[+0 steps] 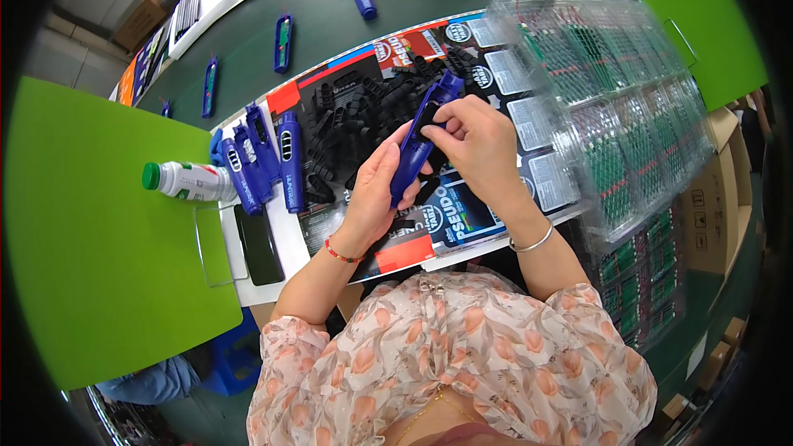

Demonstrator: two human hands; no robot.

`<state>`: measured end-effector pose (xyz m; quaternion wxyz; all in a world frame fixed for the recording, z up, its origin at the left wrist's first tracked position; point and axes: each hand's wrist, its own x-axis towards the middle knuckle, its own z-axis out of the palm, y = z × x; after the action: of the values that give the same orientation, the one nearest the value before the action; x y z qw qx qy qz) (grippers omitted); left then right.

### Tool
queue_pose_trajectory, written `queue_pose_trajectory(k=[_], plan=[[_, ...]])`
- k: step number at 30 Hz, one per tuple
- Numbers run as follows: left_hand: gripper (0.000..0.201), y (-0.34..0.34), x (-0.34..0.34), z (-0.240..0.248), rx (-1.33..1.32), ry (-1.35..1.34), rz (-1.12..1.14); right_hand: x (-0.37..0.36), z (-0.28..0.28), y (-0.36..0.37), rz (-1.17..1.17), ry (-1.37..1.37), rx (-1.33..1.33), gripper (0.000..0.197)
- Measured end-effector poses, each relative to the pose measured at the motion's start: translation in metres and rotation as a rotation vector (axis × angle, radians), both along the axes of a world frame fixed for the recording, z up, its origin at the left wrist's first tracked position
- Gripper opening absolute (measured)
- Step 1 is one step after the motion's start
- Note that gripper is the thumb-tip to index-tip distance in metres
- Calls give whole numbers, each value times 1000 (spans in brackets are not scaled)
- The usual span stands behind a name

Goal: The person is assembling electronic components by inserting small green parts into blue plastic housings.

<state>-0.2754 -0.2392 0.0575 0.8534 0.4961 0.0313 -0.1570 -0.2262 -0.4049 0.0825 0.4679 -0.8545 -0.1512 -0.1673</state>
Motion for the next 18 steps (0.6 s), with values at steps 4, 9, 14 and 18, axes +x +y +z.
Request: queue_pose_trajectory(k=[4,9,14,18], plan=[[49,-4,-3,1,59,-47,12,-2,2,1,-48,-53,-156,18],[49,-2,-4,-2,136,-36,8,-3,3,2,-35,-23,-245,18],[50,1,-3,0,15,-41,32,30,27,-13,-22,89,-61,16],[50,-1,-4,7,-43,-35,30,127,33,-84,-501,120,-395,20]])
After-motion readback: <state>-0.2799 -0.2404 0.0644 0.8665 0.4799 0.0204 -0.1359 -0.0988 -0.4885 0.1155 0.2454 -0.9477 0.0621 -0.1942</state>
